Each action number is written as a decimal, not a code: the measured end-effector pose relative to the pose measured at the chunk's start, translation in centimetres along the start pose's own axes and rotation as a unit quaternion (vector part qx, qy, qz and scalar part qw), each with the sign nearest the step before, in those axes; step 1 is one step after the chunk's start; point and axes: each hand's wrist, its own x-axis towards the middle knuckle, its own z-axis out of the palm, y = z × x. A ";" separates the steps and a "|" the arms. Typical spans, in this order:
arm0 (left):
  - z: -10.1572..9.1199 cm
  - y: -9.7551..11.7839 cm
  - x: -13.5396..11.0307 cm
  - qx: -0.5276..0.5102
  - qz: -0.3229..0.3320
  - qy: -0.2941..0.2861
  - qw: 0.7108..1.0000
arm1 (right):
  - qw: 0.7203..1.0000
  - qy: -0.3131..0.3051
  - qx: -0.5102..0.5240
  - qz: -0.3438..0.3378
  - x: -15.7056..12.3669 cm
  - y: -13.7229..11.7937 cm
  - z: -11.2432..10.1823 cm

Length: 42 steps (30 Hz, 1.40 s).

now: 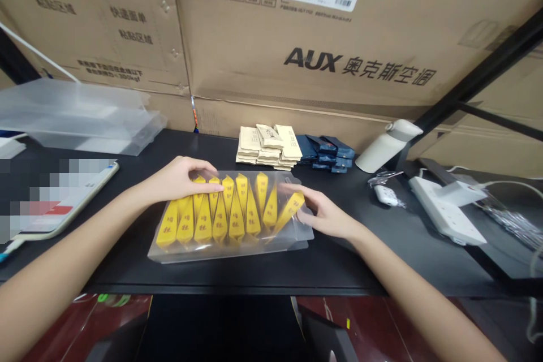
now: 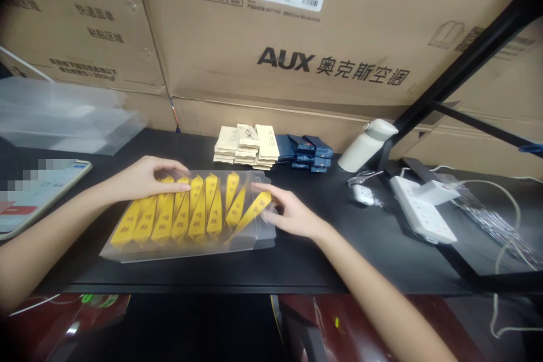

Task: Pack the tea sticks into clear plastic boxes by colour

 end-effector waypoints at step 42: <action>1.5 1.9 -0.7 -0.014 0.014 0.028 0.999 | 0.950 0.191 0.179 0.170 1.7 0.6 2.0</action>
